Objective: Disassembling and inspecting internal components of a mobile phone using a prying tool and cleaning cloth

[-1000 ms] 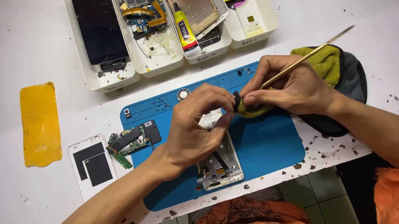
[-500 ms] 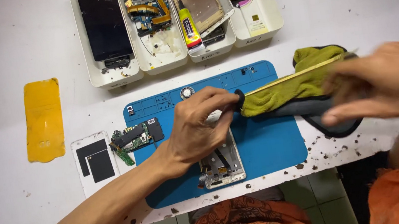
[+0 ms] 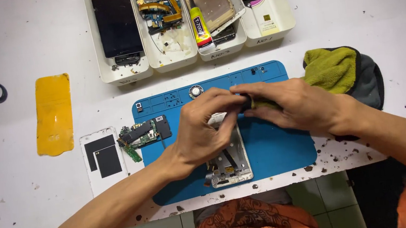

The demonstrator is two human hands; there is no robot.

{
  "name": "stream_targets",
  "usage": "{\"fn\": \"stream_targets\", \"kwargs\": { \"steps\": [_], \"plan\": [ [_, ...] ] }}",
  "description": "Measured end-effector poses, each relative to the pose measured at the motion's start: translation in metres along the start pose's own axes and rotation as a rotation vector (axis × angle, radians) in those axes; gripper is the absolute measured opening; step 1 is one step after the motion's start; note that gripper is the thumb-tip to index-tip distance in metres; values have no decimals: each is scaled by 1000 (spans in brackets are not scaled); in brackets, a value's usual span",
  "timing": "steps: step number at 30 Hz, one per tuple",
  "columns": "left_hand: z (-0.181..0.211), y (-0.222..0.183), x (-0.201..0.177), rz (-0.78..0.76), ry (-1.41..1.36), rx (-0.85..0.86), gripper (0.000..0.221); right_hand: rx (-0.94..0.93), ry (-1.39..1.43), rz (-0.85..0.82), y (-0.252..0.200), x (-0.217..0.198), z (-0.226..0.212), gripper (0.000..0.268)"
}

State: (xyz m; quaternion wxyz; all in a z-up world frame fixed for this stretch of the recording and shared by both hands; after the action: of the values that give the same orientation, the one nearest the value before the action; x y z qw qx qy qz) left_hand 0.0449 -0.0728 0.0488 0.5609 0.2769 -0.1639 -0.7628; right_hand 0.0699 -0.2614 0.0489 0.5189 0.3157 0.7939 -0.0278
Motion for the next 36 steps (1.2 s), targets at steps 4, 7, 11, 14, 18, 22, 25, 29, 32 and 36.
{"fn": "stream_targets", "kwargs": {
  "steps": [4,7,11,14,18,22,25,29,32,36],
  "plan": [
    [-13,-7,-9,107,-208,-252,27,268,95,54,8,-1,-2,31],
    [-11,-6,-21,39,-133,-249,20,218,38,24,8,1,2,19],
    [13,-9,-45,-208,339,-17,25,99,-111,-46,17,-1,-5,13],
    [16,-21,-48,-315,565,40,23,38,-248,-103,24,-2,-11,7],
    [4,-32,-41,-465,727,28,26,-32,-482,-181,27,5,-13,14],
    [-2,-30,-38,-482,716,39,27,-64,-635,-240,25,12,-17,22],
    [-2,-30,-36,-523,748,91,27,-118,-716,-335,20,16,-23,45],
    [-3,-27,-38,-485,668,53,20,-49,-690,-412,19,17,-23,50],
    [-3,-29,-37,-482,656,44,22,-104,-859,-341,25,22,-32,42],
    [-3,-31,-36,-460,633,57,22,-164,-1080,-319,34,22,-49,17]
  ]
}}
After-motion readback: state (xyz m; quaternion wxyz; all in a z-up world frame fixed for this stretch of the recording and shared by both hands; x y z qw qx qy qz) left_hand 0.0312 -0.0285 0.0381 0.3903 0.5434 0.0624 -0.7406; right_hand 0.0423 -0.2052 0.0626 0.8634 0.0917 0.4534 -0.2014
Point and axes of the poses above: each hand's wrist, its own y-axis towards the middle knuckle, its own x-axis out of the palm, z = x × y, the point moved 4 cm from there along y, towards the middle knuckle, and after that the axes turned 7 degrees about -y, right-handed, at the moved point
